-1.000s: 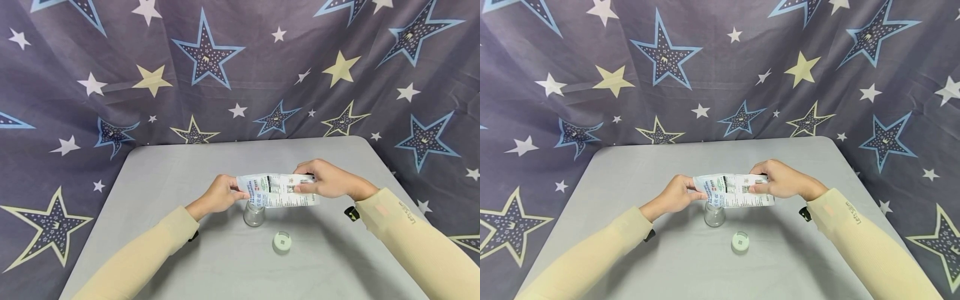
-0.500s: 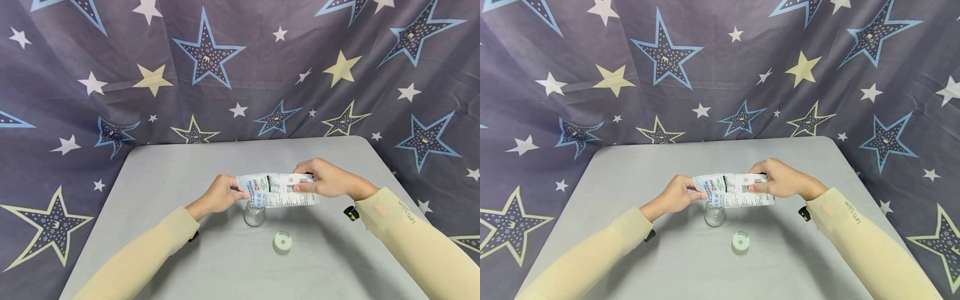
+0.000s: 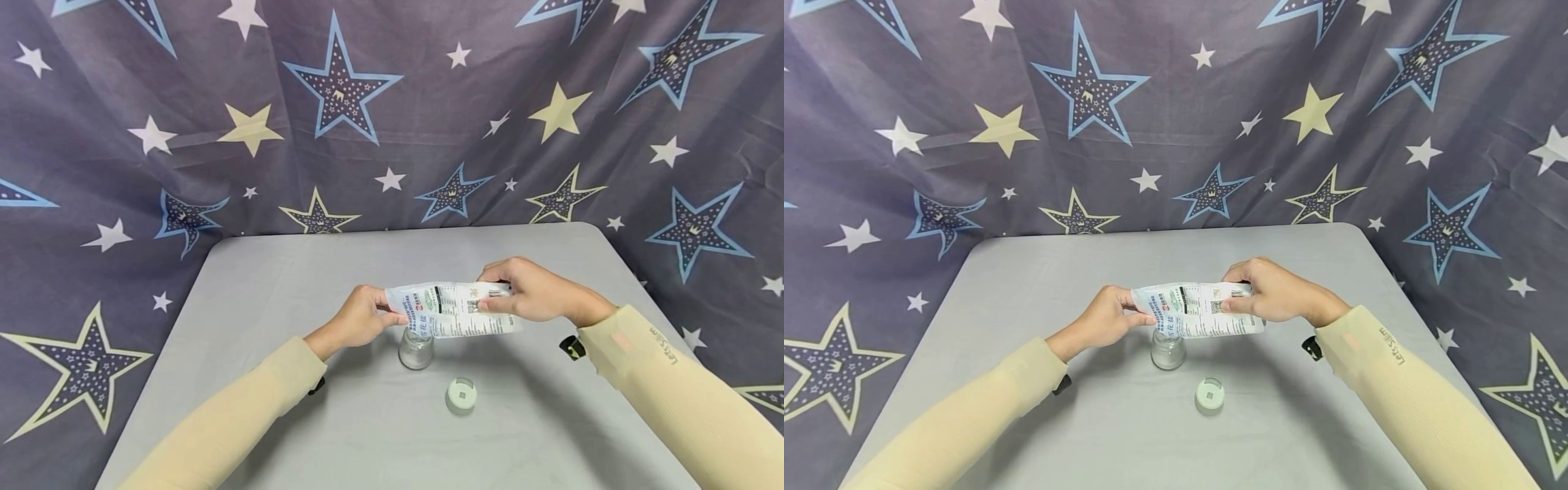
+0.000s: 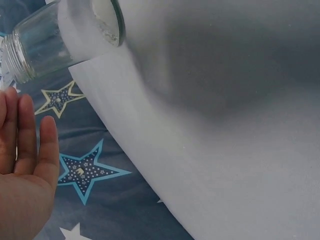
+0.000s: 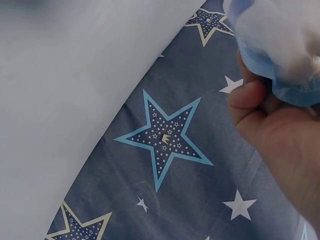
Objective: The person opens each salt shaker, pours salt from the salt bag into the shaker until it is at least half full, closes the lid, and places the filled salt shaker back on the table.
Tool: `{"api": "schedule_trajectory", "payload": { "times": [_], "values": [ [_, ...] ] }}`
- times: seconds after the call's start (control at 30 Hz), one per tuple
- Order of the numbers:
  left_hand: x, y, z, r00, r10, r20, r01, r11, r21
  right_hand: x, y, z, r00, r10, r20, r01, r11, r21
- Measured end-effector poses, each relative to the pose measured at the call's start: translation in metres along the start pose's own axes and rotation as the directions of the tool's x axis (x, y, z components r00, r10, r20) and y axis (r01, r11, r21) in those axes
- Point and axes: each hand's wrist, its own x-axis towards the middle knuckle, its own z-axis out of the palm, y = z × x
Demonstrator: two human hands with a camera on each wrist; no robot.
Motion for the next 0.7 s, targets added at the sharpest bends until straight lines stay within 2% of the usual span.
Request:
{"api": "schedule_trajectory", "payload": {
  "times": [0.7],
  "values": [
    [-0.0005,-0.0041,0.0012,1.000,-0.011,-0.001,0.011,1.000,-0.004,0.0045,-0.0073,-0.0025,1.000,-0.005,0.002,0.005,0.999,-0.039]
  ]
}}
